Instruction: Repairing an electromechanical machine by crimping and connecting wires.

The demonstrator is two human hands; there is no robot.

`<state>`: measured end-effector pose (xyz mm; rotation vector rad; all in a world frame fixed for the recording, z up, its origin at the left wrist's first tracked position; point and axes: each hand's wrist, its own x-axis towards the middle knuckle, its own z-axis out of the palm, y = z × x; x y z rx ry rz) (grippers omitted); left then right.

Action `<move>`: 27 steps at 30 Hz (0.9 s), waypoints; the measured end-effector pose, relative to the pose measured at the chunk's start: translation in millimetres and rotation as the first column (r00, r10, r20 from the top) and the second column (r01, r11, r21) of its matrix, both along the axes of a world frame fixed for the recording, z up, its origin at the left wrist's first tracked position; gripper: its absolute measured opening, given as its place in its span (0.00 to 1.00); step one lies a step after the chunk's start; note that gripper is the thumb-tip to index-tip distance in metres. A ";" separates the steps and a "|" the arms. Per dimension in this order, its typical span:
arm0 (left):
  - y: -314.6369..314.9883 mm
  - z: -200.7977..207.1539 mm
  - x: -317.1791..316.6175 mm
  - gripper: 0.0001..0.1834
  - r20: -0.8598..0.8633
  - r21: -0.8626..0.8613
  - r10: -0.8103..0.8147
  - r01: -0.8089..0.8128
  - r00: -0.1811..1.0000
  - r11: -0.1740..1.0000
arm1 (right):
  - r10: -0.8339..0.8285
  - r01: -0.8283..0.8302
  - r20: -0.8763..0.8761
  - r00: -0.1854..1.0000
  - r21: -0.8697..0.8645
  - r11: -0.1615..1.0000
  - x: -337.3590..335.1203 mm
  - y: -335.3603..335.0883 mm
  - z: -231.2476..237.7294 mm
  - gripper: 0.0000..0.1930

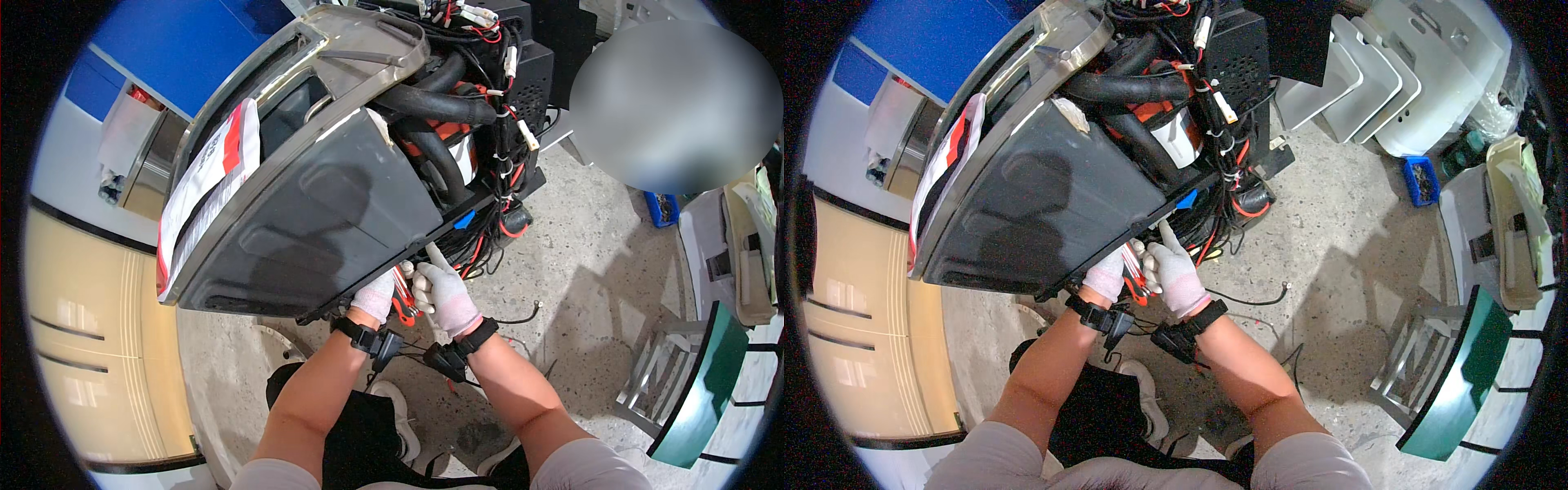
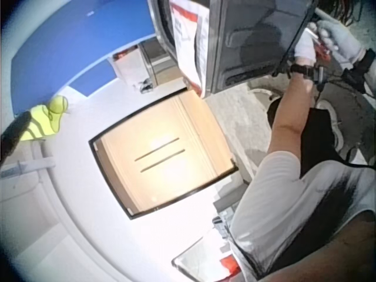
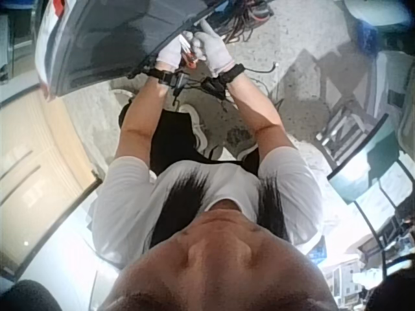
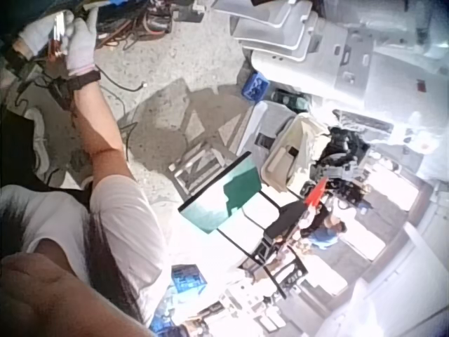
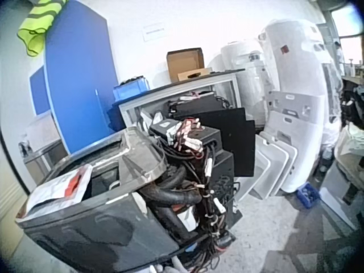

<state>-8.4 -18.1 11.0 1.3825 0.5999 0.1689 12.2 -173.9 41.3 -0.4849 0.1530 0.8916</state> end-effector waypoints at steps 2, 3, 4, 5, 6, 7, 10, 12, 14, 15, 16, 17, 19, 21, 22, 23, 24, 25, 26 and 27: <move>-2.7 0.6 2.1 0.15 0.036 0.033 0.034 -0.035 0.999 0.999 | -0.018 0.038 -0.101 0.995 0.205 0.978 0.3 -1.6 -6.3 0.32; -5.9 3.7 0.5 0.14 0.016 0.018 0.039 -0.039 0.999 0.999 | -0.001 0.035 -0.148 0.989 0.227 0.973 0.3 -2.7 -9.1 0.32; -9.9 8.1 -0.3 0.14 0.039 -0.001 0.056 -0.056 0.998 0.998 | 0.010 0.039 -0.164 0.986 0.291 0.956 1.3 -3.5 -11.7 0.31; -14.7 13.2 -0.7 0.13 -0.008 0.045 0.053 -0.053 0.999 0.998 | 0.014 0.053 -0.179 0.984 0.365 0.929 2.3 -4.6 -13.5 0.30; -19.8 18.4 -1.5 0.11 -0.013 0.084 0.063 -0.062 0.998 0.995 | 0.026 0.053 -0.224 0.974 0.340 0.939 2.7 -5.7 -14.7 0.30; -24.1 23.5 -1.4 0.10 -0.017 0.124 0.074 -0.071 0.997 0.990 | 0.029 0.045 -0.205 0.978 0.347 0.937 3.8 -6.7 -15.2 0.29; -30.0 33.2 -2.1 0.07 -0.086 0.059 0.075 -0.070 0.993 0.996 | 0.032 0.018 -0.160 0.987 0.301 0.953 6.1 -8.1 -12.4 0.27; -26.3 31.9 -3.2 0.06 -0.123 0.114 0.044 -0.030 0.991 0.993 | 0.016 0.008 -0.134 0.991 0.176 0.984 8.4 -6.4 -9.2 0.23; -17.6 25.2 -5.6 0.06 -0.078 0.181 -0.003 0.017 0.997 0.983 | 0.013 -0.005 -0.086 0.996 0.093 0.996 11.2 -2.7 -6.9 0.16; -12.8 20.7 -7.4 0.05 -0.094 0.159 -0.013 0.028 0.995 0.987 | 0.003 0.000 -0.035 0.999 0.080 0.997 12.9 -0.3 -6.5 0.13; -8.3 16.0 -8.3 0.05 -0.073 0.169 -0.027 0.039 0.997 0.985 | -0.006 0.009 -0.027 1.000 0.133 0.991 13.7 1.5 -6.6 0.08; -5.0 12.0 -9.7 0.05 -0.007 0.194 -0.066 0.067 0.998 0.979 | -0.016 0.027 -0.081 0.997 0.133 0.991 13.7 4.6 -6.8 0.07; -2.2 8.0 -11.2 0.05 -0.075 0.117 -0.040 0.049 0.996 0.992 | -0.066 0.080 -0.113 0.991 0.120 0.990 12.9 7.4 -8.5 0.06; -2.8 13.4 -14.9 0.06 -0.140 0.087 -0.059 0.072 0.988 0.994 | -0.088 0.145 -0.263 0.961 0.206 0.968 11.0 9.2 -10.6 0.05; -5.7 17.9 -16.3 0.06 -0.167 -0.066 -0.057 0.046 0.984 0.997 | -0.126 0.201 -0.268 0.955 0.274 0.940 7.5 11.0 -10.9 0.07; -10.4 21.9 -14.5 0.05 -0.102 -0.111 -0.052 0.041 0.993 0.993 | -0.165 0.260 -0.332 0.929 0.266 0.928 4.6 13.7 -11.2 0.10; -13.5 29.6 -19.2 0.05 -0.126 -0.145 -0.064 0.046 0.990 0.988 | -0.186 0.266 -0.337 0.923 0.208 0.941 1.9 15.0 -11.8 0.18; -18.0 35.5 -22.7 0.05 -0.072 -0.193 -0.122 0.106 0.990 0.975 | -0.185 0.243 -0.253 0.949 0.219 0.945 1.2 16.3 -12.9 0.25; -19.6 41.1 -19.1 0.06 -0.151 -0.164 -0.192 0.167 0.970 0.972 | -0.237 0.265 -0.203 0.950 0.127 0.956 -2.0 20.4 -12.8 0.24; -23.4 43.5 -18.6 0.09 -0.072 0.043 -0.148 0.151 0.986 0.988 | -0.288 0.298 -0.129 0.949 0.067 0.952 -5.1 23.9 -13.0 0.23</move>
